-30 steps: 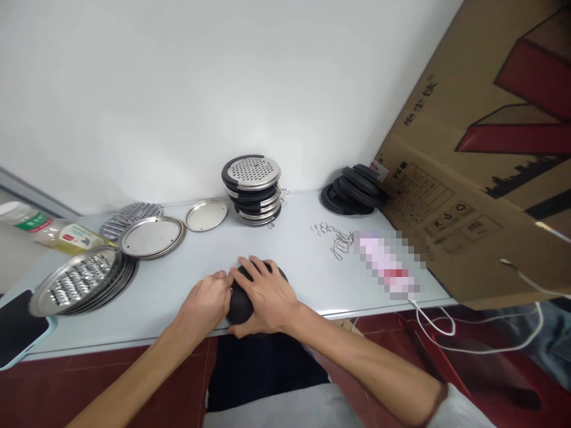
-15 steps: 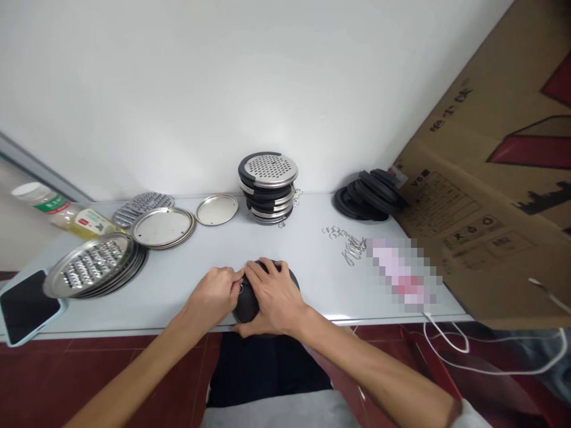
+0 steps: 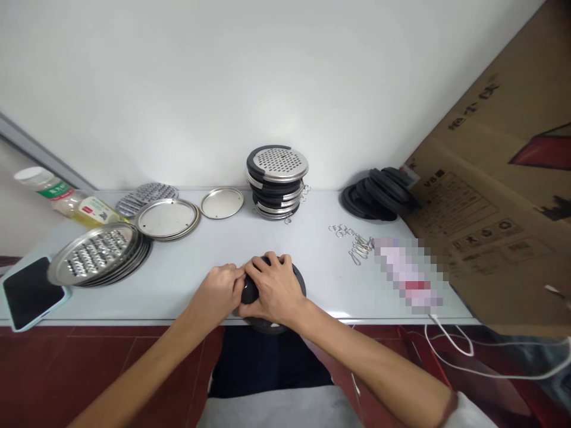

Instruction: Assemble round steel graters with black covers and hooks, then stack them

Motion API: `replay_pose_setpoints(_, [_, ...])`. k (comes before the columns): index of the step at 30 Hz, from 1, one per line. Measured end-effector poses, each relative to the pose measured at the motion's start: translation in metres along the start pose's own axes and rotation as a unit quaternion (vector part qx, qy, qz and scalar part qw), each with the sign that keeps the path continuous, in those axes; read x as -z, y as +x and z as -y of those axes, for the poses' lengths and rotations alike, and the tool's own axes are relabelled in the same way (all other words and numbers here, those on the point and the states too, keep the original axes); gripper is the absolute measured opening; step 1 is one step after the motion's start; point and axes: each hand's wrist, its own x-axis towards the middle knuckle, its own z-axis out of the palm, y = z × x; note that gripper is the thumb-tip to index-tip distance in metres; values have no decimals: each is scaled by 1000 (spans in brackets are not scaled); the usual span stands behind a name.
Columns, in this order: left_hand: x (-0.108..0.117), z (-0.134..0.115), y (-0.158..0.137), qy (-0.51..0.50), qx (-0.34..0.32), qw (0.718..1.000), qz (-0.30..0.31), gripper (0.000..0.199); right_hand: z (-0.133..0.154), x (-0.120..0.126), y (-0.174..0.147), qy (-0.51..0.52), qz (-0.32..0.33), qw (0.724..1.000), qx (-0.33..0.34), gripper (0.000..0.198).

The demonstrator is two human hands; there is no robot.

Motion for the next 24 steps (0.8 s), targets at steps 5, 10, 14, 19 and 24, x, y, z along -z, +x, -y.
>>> replay_pose_setpoints(5, [-1, -6, -3, -50, 10, 997, -63, 26, 0, 0, 0, -11, 7, 1000, 3, 57])
replay_pose_setpoints(10, [-7, -5, -11, -94, 14, 989, -116, 22, 2, 1, 1, -19, 12, 1000, -5, 53])
replay_pose_setpoints(14, [-12, -6, -17, -120, 38, 983, -131, 22, 2, 3, 1, -14, 15, 1000, -7, 53])
replay_pose_setpoints(19, [-15, -11, -17, -110, 55, 982, -143, 24, 1, 2, 1, -10, 18, 1000, -3, 55])
replay_pose_setpoints(24, [-17, -12, -19, -97, 56, 983, -147, 25, 1, 3, 1, -13, 24, 1000, -1, 58])
